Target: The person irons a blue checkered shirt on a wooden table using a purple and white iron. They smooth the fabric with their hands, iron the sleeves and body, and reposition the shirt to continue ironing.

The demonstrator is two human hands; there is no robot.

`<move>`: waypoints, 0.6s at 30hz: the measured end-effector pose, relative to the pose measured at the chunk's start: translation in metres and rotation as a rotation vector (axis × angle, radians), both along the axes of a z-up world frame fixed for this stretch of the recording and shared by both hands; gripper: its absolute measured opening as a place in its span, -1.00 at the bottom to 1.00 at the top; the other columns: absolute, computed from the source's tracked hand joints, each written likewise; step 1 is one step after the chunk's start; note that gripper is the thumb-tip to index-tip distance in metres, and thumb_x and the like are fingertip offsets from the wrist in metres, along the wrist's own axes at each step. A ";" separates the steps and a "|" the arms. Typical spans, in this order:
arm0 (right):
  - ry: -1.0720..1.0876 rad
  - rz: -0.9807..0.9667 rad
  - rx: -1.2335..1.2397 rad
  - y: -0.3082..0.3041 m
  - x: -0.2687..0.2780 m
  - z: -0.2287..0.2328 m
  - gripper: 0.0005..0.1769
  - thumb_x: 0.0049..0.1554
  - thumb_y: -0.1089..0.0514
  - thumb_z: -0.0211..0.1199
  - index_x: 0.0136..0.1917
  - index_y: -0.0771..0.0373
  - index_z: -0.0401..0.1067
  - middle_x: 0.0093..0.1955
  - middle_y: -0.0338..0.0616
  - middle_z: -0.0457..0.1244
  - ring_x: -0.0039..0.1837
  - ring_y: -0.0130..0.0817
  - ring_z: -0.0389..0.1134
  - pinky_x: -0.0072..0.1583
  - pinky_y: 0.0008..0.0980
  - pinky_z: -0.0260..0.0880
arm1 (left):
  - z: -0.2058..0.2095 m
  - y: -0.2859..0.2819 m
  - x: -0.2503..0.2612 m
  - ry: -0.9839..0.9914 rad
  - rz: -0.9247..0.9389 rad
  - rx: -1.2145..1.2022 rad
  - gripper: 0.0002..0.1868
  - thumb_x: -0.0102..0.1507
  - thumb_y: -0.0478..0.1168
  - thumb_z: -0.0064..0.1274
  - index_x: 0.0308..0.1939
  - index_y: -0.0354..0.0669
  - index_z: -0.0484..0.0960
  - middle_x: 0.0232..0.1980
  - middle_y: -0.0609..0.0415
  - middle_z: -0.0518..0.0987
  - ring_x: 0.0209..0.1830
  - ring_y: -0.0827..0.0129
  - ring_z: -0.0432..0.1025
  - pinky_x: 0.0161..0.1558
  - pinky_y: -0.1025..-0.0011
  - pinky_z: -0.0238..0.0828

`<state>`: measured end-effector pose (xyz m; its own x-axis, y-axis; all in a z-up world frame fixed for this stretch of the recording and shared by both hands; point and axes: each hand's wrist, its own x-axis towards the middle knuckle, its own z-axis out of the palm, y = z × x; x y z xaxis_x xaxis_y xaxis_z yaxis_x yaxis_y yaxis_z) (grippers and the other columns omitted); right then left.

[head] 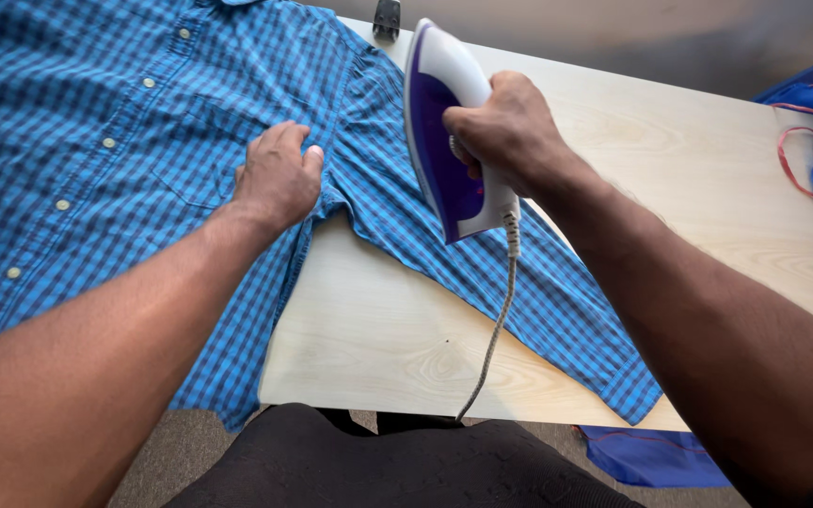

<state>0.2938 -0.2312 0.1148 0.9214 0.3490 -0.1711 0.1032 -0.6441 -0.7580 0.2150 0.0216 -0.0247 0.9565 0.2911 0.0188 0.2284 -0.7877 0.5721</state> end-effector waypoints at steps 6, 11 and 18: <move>0.002 -0.009 -0.050 0.038 0.021 -0.019 -0.49 0.06 0.20 0.29 0.18 0.54 0.24 -0.18 0.14 0.36 -0.26 -0.20 0.52 -0.27 -0.31 0.65 | 0.000 0.013 0.043 0.076 -0.261 0.169 -0.43 0.37 -0.06 -0.08 0.43 -0.19 0.33 0.61 -0.11 0.10 0.61 -0.10 -0.10 0.45 -0.16 -0.04; -0.201 0.103 -0.195 0.070 0.040 -0.057 -0.40 0.21 0.03 0.29 0.35 0.45 0.21 0.00 0.30 0.39 -0.07 -0.02 0.54 -0.11 -0.22 0.65 | -0.013 0.015 0.067 0.193 -0.348 0.195 -0.36 0.37 -0.12 -0.15 0.53 -0.11 0.12 0.67 -0.04 -0.08 0.65 -0.07 -0.25 0.48 -0.25 -0.22; -0.259 0.138 -0.167 0.098 0.066 -0.097 -0.34 0.27 0.11 0.13 0.55 0.35 0.05 0.10 0.33 0.36 -0.04 0.05 0.53 -0.12 -0.23 0.70 | -0.033 0.035 0.105 0.220 -0.448 0.261 -0.28 0.40 -0.14 -0.26 0.64 0.02 -0.07 0.70 0.00 -0.20 0.68 -0.07 -0.34 0.53 -0.27 -0.43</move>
